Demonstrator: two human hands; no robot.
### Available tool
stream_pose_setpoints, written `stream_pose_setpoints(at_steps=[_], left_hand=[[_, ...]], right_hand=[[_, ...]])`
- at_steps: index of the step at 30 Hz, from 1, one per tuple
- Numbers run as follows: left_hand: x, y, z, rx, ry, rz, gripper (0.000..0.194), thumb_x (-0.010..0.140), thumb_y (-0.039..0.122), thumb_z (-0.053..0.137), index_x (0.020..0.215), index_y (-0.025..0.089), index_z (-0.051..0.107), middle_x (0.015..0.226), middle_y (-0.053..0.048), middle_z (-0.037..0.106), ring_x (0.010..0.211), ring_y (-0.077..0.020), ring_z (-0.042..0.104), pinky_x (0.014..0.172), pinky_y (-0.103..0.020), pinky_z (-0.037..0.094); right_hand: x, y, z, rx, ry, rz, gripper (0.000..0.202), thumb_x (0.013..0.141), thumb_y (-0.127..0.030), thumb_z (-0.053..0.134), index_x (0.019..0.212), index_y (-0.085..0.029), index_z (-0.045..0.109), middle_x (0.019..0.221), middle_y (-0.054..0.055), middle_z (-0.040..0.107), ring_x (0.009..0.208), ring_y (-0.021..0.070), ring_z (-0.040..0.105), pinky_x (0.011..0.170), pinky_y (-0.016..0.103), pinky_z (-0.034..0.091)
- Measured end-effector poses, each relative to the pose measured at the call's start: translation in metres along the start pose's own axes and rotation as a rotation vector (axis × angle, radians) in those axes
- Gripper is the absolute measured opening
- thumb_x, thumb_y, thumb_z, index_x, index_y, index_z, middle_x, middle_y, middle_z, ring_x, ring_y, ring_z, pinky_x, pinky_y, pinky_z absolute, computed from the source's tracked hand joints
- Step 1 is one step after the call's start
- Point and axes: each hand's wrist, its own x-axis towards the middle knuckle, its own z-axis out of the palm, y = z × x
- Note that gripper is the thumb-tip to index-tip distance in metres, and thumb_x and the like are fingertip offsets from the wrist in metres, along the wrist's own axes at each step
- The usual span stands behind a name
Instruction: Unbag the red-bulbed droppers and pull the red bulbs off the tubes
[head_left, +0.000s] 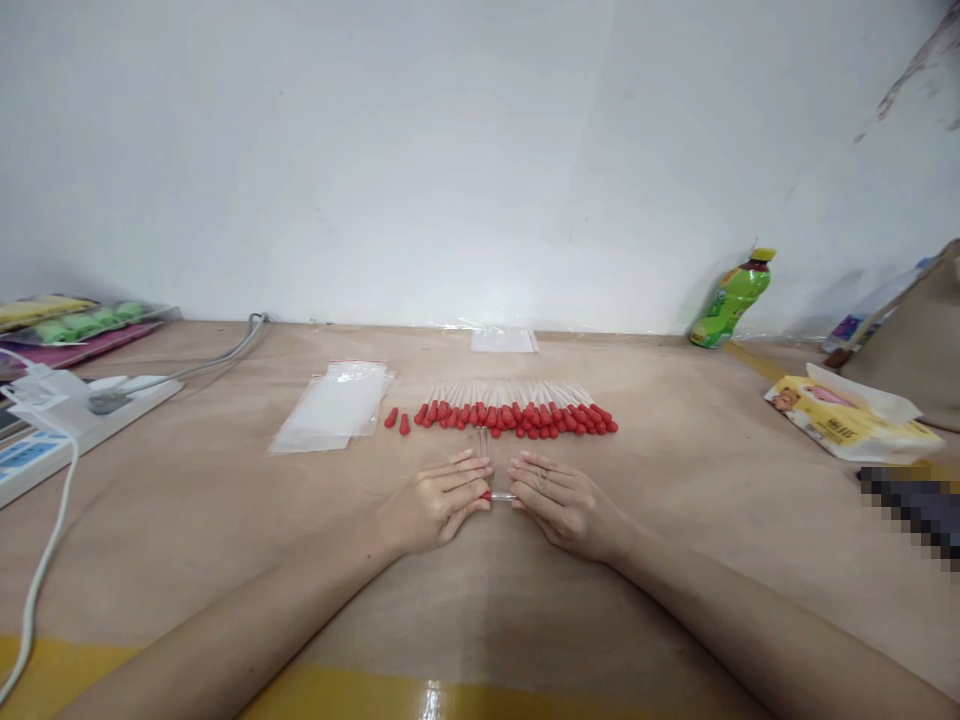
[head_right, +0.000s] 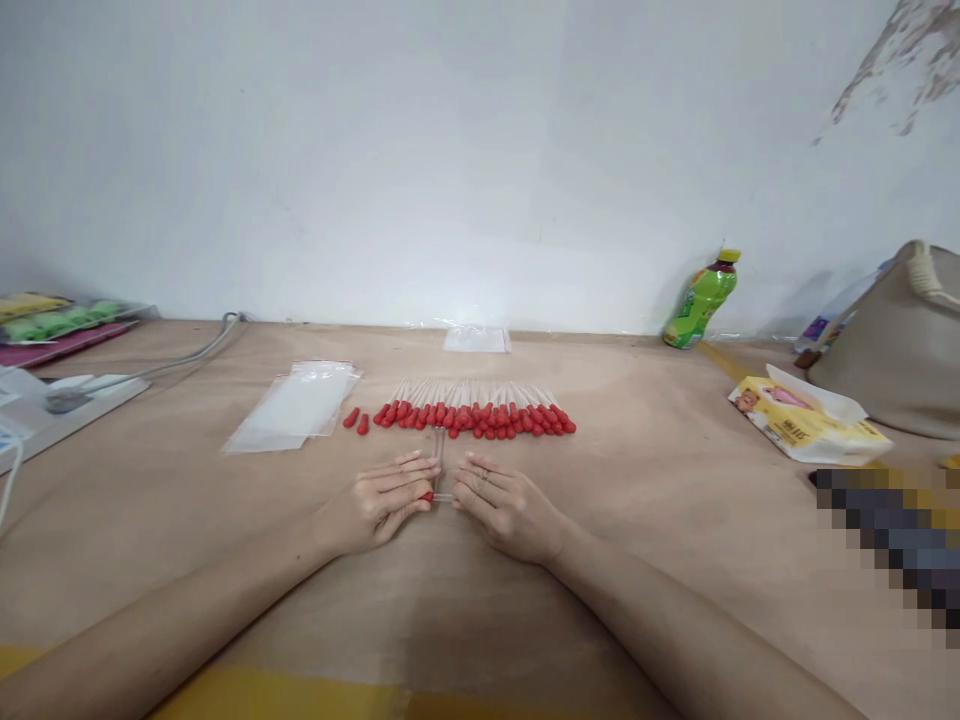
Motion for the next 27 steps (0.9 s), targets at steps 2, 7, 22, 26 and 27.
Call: stream_pose_setpoints(at_steps=[2,7,22,26,27], left_hand=[[0.0,-0.001,0.001,-0.006,0.007,0.005,0.019,0.084,0.018,0.05,0.1,0.014,0.06,0.104,-0.009,0.066,0.106,-0.0189,0.057,0.097,-0.037,0.045],[0.0,-0.002,0.003,0.009,0.011,0.029,0.019,0.085,0.019,0.05,0.101,0.015,0.06,0.105,-0.009,0.065,0.107,-0.0186,0.057,0.097,-0.036,0.045],[-0.029,-0.081,-0.043,0.33,0.252,-0.837,0.025,0.084,0.027,0.044,0.092,0.016,0.065,0.085,-0.008,0.053,0.078,-0.0184,0.055,0.069,-0.032,0.048],[-0.036,-0.094,-0.045,0.35,0.153,-0.91,0.03,0.081,0.028,0.044,0.098,0.015,0.064,0.076,-0.005,0.051,0.069,-0.018,0.054,0.069,-0.032,0.047],[-0.037,-0.096,-0.044,0.351,0.129,-0.92,0.03,0.08,0.029,0.044,0.098,0.015,0.064,0.074,-0.005,0.051,0.067,-0.0174,0.054,0.069,-0.032,0.046]], right_hand=[[-0.001,0.0,-0.001,0.003,0.001,0.003,0.02,0.083,-0.01,0.048,0.099,-0.011,0.06,0.096,0.011,0.067,0.101,0.0187,0.059,0.096,0.037,0.046],[-0.002,-0.001,-0.002,0.02,0.014,0.016,0.02,0.082,-0.01,0.05,0.1,-0.011,0.059,0.096,0.011,0.067,0.102,0.0188,0.058,0.097,0.038,0.046],[-0.025,0.023,-0.005,-0.12,-0.042,0.341,0.023,0.085,-0.021,0.05,0.104,-0.019,0.061,0.064,0.001,0.055,0.062,0.0127,0.049,0.061,0.028,0.04],[-0.013,0.01,0.004,0.037,0.0,0.392,0.027,0.084,-0.015,0.046,0.109,-0.019,0.057,0.075,0.003,0.058,0.069,0.0138,0.05,0.065,0.028,0.04],[-0.009,0.008,0.006,0.068,0.034,0.406,0.026,0.084,-0.015,0.046,0.107,-0.018,0.057,0.076,0.003,0.059,0.07,0.0138,0.05,0.065,0.028,0.04]])
